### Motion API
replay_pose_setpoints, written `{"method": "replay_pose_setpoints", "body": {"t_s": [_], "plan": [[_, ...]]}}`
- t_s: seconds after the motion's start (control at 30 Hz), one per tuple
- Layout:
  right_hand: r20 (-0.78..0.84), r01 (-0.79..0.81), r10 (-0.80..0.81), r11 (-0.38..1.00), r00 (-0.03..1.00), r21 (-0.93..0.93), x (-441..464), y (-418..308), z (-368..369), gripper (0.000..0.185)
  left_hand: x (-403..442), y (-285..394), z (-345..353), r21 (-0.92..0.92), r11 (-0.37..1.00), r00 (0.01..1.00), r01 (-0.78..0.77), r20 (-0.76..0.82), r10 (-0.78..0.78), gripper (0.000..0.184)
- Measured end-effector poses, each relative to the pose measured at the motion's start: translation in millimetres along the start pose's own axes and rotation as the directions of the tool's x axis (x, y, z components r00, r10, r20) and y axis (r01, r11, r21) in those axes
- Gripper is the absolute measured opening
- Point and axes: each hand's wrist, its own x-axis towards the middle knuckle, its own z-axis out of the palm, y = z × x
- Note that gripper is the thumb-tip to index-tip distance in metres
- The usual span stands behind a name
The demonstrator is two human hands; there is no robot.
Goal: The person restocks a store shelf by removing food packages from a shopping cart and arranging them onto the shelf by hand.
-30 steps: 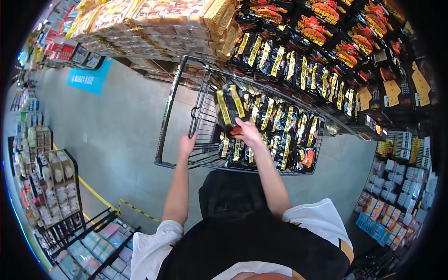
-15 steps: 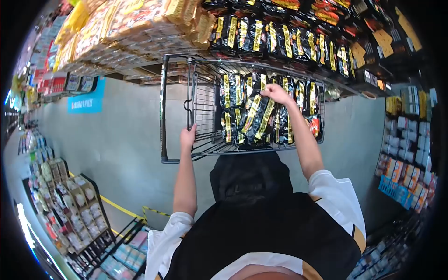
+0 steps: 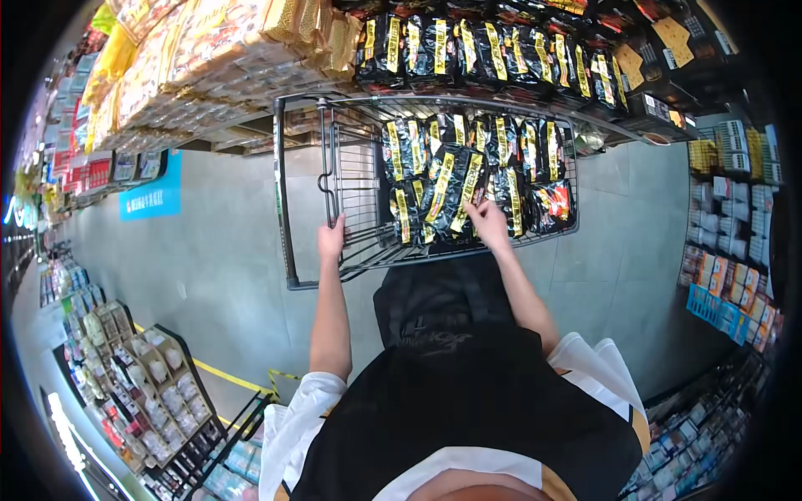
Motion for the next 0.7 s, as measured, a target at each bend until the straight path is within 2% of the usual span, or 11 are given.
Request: {"method": "replay_pose_setpoints", "body": {"t_s": [0.03, 0.1, 0.17, 0.27, 0.33, 0.37, 0.43, 0.5, 0.6, 0.63, 0.7], "plan": [[0.039, -0.025, 0.03, 0.994, 0.999, -0.106, -4.3, -10.0, 2.4, 0.056, 1.3, 0.3, -0.1, 0.0, 1.0, 1.0, -0.003, 0.016, 0.003, 0.036], [-0.008, 0.011, -0.013, 0.98, 1.0, -0.2, -3.1, -18.7, 6.4, 0.058, 1.5, -1.9, -0.6, -0.001, 1.0, 1.0, -0.01, 0.019, 0.01, 0.035], [-0.056, 0.108, -0.125, 0.964, 0.991, -0.244, 4.4, -22.8, 6.9, 0.053, 4.3, -4.0, -0.4, -0.002, 1.0, 1.0, -0.008, 0.014, 0.008, 0.035], [0.015, 0.146, -0.146, 0.964, 0.989, -0.222, 18.8, -16.9, 8.1, 0.042, 7.8, -8.5, -1.8, -0.01, 1.0, 0.999, -0.02, 0.027, 0.02, 0.036], [-0.012, 0.201, -0.202, 0.979, 0.979, -0.033, 20.0, -12.3, 11.0, 0.039, 8.8, -10.2, -0.8, -0.012, 1.0, 1.0, -0.022, 0.02, 0.023, 0.037], [-0.011, 0.213, -0.213, 0.976, 0.977, -0.037, 20.5, -9.6, 11.5, 0.039, 9.2, -11.4, -0.1, -0.023, 0.999, 1.0, -0.025, 0.016, 0.026, 0.037], [0.05, 0.199, -0.207, 0.971, 0.977, 0.129, 18.8, -15.8, 6.2, 0.034, 9.6, -11.8, 1.1, -0.046, 0.999, 1.0, -0.019, 0.012, 0.019, 0.038], [0.092, 0.227, -0.243, 0.961, 0.966, 0.16, 19.6, -30.2, -5.3, 0.032, 8.1, -10.7, -0.4, -0.059, 0.998, 1.0, -0.018, 0.022, 0.019, 0.04], [0.176, 0.13, -0.188, 0.945, 0.966, 0.299, 23.8, -58.6, -27.6, 0.03, 7.0, -11.5, 0.4, -0.068, 0.998, 1.0, 0.004, 0.03, -0.002, 0.043], [0.301, -0.049, -0.087, 0.907, 0.95, 0.418, 27.2, -65.9, -36.4, 0.028, 6.8, -13.2, 0.2, -0.086, 0.996, 1.0, 0.005, 0.03, -0.002, 0.043], [0.334, -0.11, -0.042, 0.899, 0.941, 0.423, 27.9, -92.7, -60.7, 0.028, 7.4, -12.9, 1.0, -0.079, 0.997, 1.0, 0.0, 0.03, 0.003, 0.046]]}}
